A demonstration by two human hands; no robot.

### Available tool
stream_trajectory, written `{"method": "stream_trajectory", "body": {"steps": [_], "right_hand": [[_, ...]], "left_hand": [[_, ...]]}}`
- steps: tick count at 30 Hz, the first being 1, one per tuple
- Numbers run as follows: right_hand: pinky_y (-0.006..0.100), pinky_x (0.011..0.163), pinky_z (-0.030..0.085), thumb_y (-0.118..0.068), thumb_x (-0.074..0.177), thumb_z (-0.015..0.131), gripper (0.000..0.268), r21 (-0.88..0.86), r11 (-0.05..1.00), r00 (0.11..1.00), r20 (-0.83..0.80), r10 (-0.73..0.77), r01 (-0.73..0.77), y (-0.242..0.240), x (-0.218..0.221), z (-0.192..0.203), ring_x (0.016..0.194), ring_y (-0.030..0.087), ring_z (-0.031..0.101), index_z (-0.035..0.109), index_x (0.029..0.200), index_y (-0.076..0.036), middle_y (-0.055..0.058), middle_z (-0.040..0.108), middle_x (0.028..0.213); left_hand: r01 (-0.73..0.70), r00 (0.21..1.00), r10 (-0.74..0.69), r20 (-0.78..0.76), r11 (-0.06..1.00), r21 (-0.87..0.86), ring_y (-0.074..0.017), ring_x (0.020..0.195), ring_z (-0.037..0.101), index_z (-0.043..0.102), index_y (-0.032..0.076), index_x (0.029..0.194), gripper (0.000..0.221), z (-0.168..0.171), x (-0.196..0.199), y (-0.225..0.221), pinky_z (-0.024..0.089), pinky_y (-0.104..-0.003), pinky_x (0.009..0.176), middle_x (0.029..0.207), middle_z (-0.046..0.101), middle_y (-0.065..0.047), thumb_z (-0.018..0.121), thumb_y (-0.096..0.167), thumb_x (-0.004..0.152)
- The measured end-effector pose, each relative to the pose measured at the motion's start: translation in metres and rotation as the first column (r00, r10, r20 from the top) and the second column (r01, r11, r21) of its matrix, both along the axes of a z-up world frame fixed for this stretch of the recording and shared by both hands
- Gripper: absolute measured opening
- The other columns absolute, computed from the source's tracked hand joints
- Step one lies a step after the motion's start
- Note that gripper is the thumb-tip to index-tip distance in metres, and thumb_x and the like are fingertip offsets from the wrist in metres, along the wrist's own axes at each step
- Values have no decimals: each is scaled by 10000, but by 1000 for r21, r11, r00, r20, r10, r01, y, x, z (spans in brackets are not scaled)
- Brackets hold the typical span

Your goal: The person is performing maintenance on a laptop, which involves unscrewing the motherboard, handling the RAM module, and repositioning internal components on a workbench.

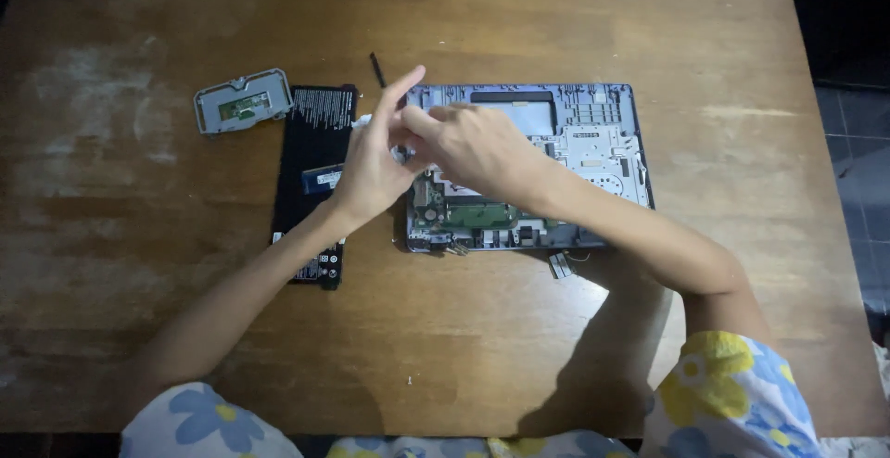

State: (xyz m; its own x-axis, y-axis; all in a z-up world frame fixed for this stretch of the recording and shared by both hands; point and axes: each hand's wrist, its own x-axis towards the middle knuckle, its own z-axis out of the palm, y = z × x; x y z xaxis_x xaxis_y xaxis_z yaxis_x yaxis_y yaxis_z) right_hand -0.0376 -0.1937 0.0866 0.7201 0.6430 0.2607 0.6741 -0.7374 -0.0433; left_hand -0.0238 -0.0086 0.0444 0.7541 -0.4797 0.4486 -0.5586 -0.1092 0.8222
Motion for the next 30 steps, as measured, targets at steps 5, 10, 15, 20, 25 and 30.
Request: {"method": "stream_trajectory", "body": {"steps": [5, 10, 15, 20, 25, 30], "right_hand": [[369, 520, 593, -361, 1010, 665, 251, 16, 999, 999, -6, -34, 34, 0, -10, 22, 605, 254, 726, 648, 954, -117, 60, 685, 683], [468, 573, 523, 235, 791, 587, 439, 154, 958, 966, -57, 253, -241, -11, 1, 25, 770, 358, 617, 533, 1182, 43, 175, 569, 937], [376, 475, 571, 190, 827, 725, 348, 133, 970, 963, -151, 225, -206, -5, -7, 32, 610, 266, 694, 558, 1109, 74, 180, 679, 922], [365, 469, 565, 144, 893, 619, 254, -22, 999, 998, 41, 47, -46, 5, -10, 11, 694, 265, 676, 502, 1058, -9, 141, 663, 884], [320, 389, 500, 22, 995, 606, 128, -100, 994, 987, 158, -35, 52, 9, -11, -1, 627, 203, 645, 504, 1019, -52, 89, 632, 784], [480, 450, 515, 39, 866, 728, 329, 97, 991, 994, -49, 98, -93, -4, 0, 4, 592, 348, 631, 492, 1093, 4, 187, 620, 910]], "left_hand": [[90, 993, -87, -79, 995, 37, -220, 821, 725, 288, 155, 1638, 923, -9, 12, 5, 593, -422, 879, 923, 772, -106, 773, -83, 889], [180, 967, -115, -228, 939, 292, -91, 622, 402, 85, 260, 1673, 888, 27, 14, 11, 443, -235, 748, 649, 417, 39, 675, 9, 1057], [216, 971, -196, -134, 963, 162, -170, 905, 786, 98, 212, 1645, 1042, 23, 11, 7, 653, -326, 831, 1003, 762, -70, 844, 21, 944], [86, 996, -85, -23, 993, 78, -139, 799, 693, 280, 122, 1597, 936, 16, 10, 8, 628, -266, 810, 898, 762, -79, 855, -93, 890], [130, 989, -117, -92, 981, 144, -41, 670, 523, 257, 185, 1638, 884, 26, 6, 16, 547, -205, 712, 807, 733, -42, 809, -45, 987], [142, 988, -136, -79, 987, 81, -173, 943, 800, 264, 160, 1597, 898, 30, 3, 12, 652, -302, 949, 1034, 802, -142, 816, -74, 928]]}}
